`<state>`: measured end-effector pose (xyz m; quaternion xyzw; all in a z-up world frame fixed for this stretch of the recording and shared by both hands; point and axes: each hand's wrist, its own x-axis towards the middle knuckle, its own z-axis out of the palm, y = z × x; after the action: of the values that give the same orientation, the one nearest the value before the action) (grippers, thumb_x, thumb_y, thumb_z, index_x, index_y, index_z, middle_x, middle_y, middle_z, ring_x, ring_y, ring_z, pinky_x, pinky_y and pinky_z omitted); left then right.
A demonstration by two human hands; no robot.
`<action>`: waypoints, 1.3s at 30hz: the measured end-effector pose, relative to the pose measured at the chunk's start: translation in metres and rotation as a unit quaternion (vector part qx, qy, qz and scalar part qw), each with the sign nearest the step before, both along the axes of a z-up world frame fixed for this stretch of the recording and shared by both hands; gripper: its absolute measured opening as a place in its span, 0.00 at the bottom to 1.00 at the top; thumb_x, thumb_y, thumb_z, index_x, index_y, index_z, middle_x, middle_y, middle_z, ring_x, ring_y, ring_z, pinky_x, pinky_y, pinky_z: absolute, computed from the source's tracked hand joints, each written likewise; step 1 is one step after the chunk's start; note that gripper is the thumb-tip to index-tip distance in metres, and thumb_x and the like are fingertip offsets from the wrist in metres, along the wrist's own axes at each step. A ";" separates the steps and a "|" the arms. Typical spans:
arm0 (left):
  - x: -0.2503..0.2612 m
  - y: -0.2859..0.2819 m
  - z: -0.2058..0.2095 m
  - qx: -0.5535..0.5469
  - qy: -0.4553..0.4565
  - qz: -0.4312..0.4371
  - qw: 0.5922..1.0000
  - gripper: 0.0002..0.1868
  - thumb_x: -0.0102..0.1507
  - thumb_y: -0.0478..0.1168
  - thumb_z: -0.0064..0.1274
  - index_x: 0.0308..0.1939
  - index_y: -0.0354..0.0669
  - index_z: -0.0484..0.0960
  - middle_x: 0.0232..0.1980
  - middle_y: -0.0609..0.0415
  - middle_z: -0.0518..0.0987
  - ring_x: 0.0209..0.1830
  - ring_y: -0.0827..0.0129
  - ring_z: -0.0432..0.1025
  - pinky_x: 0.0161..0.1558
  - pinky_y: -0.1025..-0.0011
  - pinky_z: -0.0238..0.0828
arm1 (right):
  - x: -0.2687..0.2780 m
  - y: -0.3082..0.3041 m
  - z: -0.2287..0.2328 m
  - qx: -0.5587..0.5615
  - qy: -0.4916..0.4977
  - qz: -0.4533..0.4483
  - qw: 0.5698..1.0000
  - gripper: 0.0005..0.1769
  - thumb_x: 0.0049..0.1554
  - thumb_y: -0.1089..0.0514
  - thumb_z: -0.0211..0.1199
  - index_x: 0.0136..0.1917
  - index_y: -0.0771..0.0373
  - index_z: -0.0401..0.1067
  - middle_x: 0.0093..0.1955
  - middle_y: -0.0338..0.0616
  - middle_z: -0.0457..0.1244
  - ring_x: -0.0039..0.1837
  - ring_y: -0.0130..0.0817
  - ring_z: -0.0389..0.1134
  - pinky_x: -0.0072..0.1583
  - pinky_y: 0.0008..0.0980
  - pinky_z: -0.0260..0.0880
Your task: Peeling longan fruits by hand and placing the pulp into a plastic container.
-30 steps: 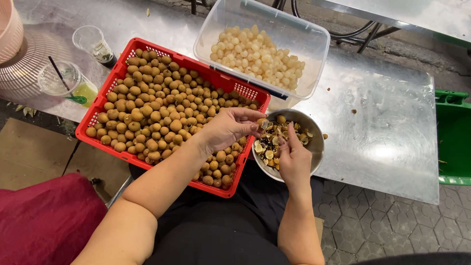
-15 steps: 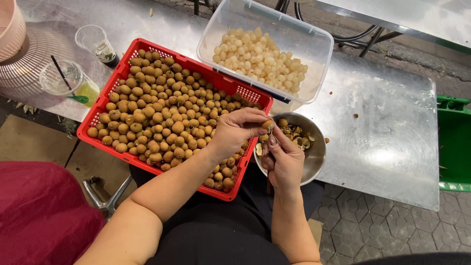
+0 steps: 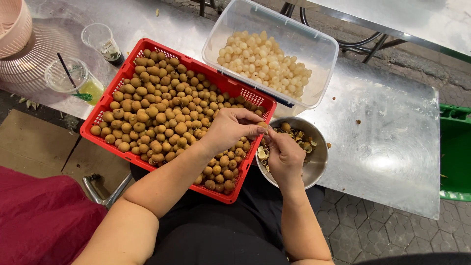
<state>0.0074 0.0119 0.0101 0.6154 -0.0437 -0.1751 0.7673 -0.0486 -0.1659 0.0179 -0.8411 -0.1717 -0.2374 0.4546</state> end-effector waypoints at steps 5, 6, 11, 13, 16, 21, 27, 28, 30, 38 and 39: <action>-0.003 0.000 -0.007 -0.022 -0.069 0.012 0.997 0.12 0.59 0.30 0.65 0.46 0.30 0.87 0.41 0.51 0.86 0.39 0.76 0.79 0.43 0.78 0.80 | 0.000 0.002 0.006 -0.041 0.011 -0.014 0.999 0.08 0.62 0.68 0.63 0.56 0.68 0.76 0.45 0.49 0.69 0.44 0.39 0.71 0.46 0.34 0.70; -0.002 0.000 -0.006 -0.020 -0.069 0.009 0.997 0.12 0.59 0.30 0.65 0.46 0.30 0.87 0.41 0.51 0.86 0.39 0.76 0.79 0.43 0.78 0.80 | 0.000 -0.001 0.011 -0.039 0.012 -0.017 0.999 0.08 0.62 0.68 0.63 0.56 0.68 0.76 0.45 0.49 0.69 0.44 0.39 0.71 0.46 0.34 0.70; -0.003 -0.012 -0.012 -0.037 0.018 -0.026 0.999 0.10 0.62 0.30 0.63 0.46 0.29 0.87 0.41 0.49 0.86 0.39 0.72 0.80 0.44 0.76 0.80 | 0.004 -0.018 0.009 -0.105 0.060 0.018 0.993 0.06 0.59 0.60 0.68 0.48 0.64 0.77 0.40 0.46 0.69 0.40 0.40 0.71 0.42 0.35 0.69; -0.006 -0.030 -0.030 -0.092 0.044 0.000 0.995 0.11 0.63 0.31 0.62 0.48 0.28 0.86 0.42 0.48 0.86 0.40 0.70 0.80 0.44 0.73 0.81 | -0.001 -0.024 -0.004 -0.068 0.051 -0.013 0.996 0.07 0.60 0.59 0.69 0.50 0.64 0.77 0.41 0.46 0.69 0.41 0.39 0.72 0.43 0.34 0.70; -0.007 -0.047 -0.042 -0.212 0.108 0.032 0.971 0.12 0.64 0.31 0.59 0.51 0.28 0.84 0.44 0.47 0.85 0.41 0.66 0.80 0.45 0.69 0.81 | -0.009 -0.040 -0.019 -0.018 0.046 -0.118 0.992 0.07 0.62 0.58 0.69 0.51 0.64 0.78 0.43 0.45 0.71 0.42 0.37 0.73 0.45 0.32 0.71; -0.009 -0.061 -0.050 -0.277 0.143 0.004 0.950 0.15 0.63 0.30 0.58 0.55 0.31 0.82 0.47 0.47 0.85 0.44 0.66 0.80 0.51 0.68 0.80 | -0.023 -0.046 -0.009 -0.096 0.059 -0.214 0.970 0.13 0.58 0.59 0.70 0.54 0.68 0.78 0.47 0.51 0.71 0.46 0.42 0.73 0.47 0.32 0.71; -0.007 -0.065 -0.054 -0.243 0.102 -0.007 0.965 0.14 0.66 0.28 0.58 0.56 0.27 0.81 0.48 0.46 0.84 0.46 0.65 0.79 0.52 0.66 0.79 | -0.019 -0.051 -0.031 0.080 0.083 -0.086 0.990 0.11 0.64 0.59 0.66 0.59 0.63 0.77 0.50 0.47 0.73 0.49 0.34 0.75 0.52 0.30 0.74; -0.008 -0.063 -0.053 -0.265 0.112 -0.003 0.958 0.14 0.66 0.28 0.57 0.56 0.27 0.80 0.48 0.45 0.84 0.46 0.64 0.79 0.51 0.65 0.79 | -0.020 -0.052 -0.027 0.080 0.103 -0.111 0.985 0.11 0.65 0.59 0.66 0.61 0.62 0.78 0.50 0.46 0.73 0.49 0.33 0.75 0.51 0.29 0.74; -0.007 -0.059 -0.054 -0.288 0.121 0.002 0.950 0.15 0.66 0.28 0.56 0.57 0.27 0.80 0.49 0.45 0.84 0.46 0.63 0.80 0.51 0.64 0.80 | -0.020 -0.049 -0.009 0.080 0.123 -0.135 0.980 0.11 0.66 0.60 0.66 0.62 0.62 0.78 0.50 0.46 0.74 0.49 0.32 0.75 0.51 0.28 0.73; -0.014 -0.061 -0.045 -0.296 0.104 0.003 0.950 0.23 0.64 0.24 0.52 0.64 0.28 0.74 0.53 0.45 0.83 0.52 0.64 0.79 0.58 0.66 0.78 | -0.026 -0.044 -0.042 0.264 0.265 0.035 0.927 0.24 0.67 0.66 0.59 0.76 0.60 0.70 0.47 0.37 0.64 0.43 0.19 0.59 0.45 0.20 0.61; -0.013 -0.062 -0.044 -0.296 0.102 0.003 0.950 0.23 0.64 0.24 0.52 0.64 0.28 0.74 0.53 0.45 0.83 0.52 0.64 0.79 0.58 0.66 0.78 | -0.024 -0.040 -0.038 0.264 0.263 0.036 0.927 0.24 0.67 0.66 0.59 0.76 0.60 0.70 0.47 0.37 0.64 0.43 0.19 0.59 0.45 0.20 0.61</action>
<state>-0.0057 -0.0501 -0.0343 0.3400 -0.0135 -0.2135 0.9158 -0.0730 -0.2064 -0.0201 -0.7161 -0.0074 -0.0279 0.6974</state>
